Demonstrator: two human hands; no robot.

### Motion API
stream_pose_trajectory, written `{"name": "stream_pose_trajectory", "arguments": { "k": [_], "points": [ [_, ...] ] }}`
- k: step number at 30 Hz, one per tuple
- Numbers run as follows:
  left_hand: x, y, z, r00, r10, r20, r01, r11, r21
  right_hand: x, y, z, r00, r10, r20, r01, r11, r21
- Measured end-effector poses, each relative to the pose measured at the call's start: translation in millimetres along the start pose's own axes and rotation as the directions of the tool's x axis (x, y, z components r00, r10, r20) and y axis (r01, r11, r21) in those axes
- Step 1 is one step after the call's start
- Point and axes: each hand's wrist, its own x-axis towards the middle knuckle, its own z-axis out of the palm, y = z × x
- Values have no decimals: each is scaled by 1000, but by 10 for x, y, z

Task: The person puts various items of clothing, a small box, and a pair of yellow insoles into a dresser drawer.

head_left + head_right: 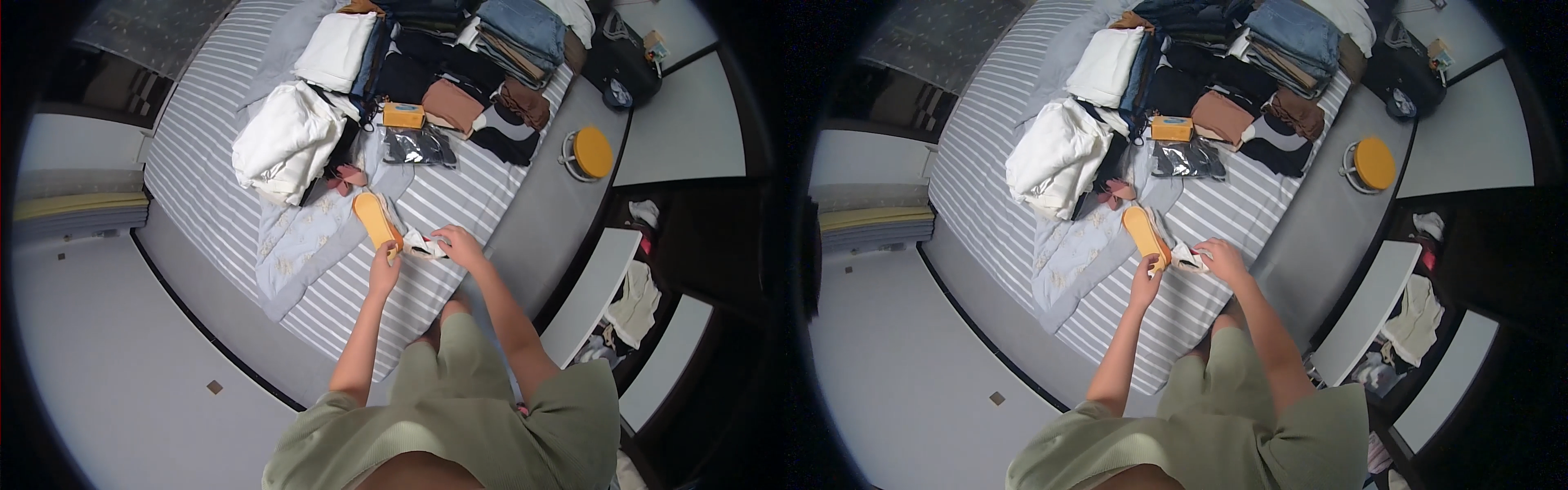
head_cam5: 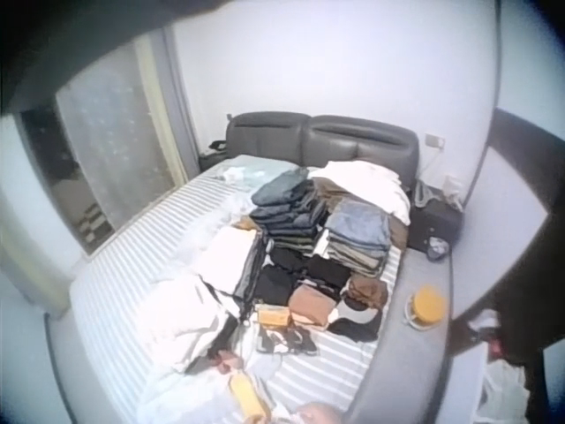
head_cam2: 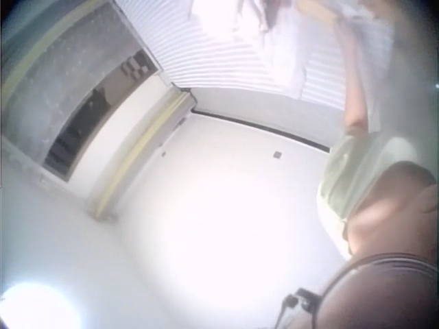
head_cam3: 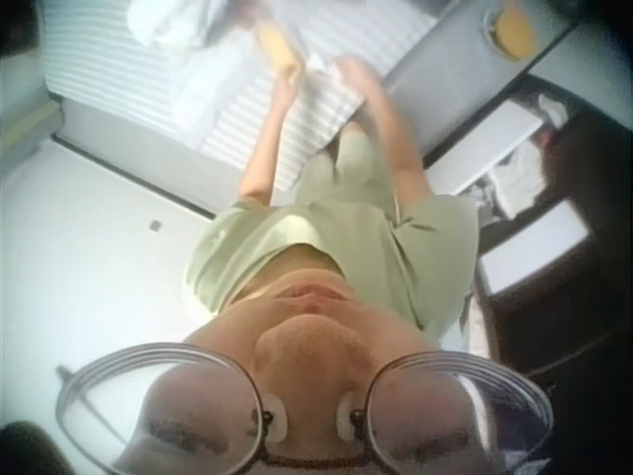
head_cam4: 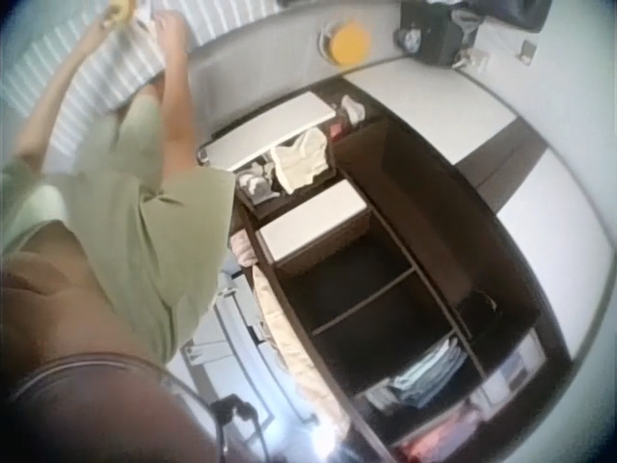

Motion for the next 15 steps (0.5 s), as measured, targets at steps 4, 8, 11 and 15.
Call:
{"name": "stream_pose_trajectory", "arguments": {
  "k": [4, 8, 11, 15],
  "points": [
    [453, -54, 62, 999, 24, -21, -25, 998, -59, 362, 261, -70, 996, 7, -93, -2, 999, 54],
    [987, -122, 161, 998, 0, -57, -9, 987, -159, 761, 578, -141, 983, 43, -180, -32, 997, 65],
    [1346, -161, 197, 999, -3, -48, -3, 992, -125, 1076, 839, -136, 972, 119, -203, -87, 983, 160],
    [1853, -122, 246, 998, -43, -37, 40, 997, -69, 1391, 1117, -82, 928, 327, -179, -248, 899, 360]
  ]
}}
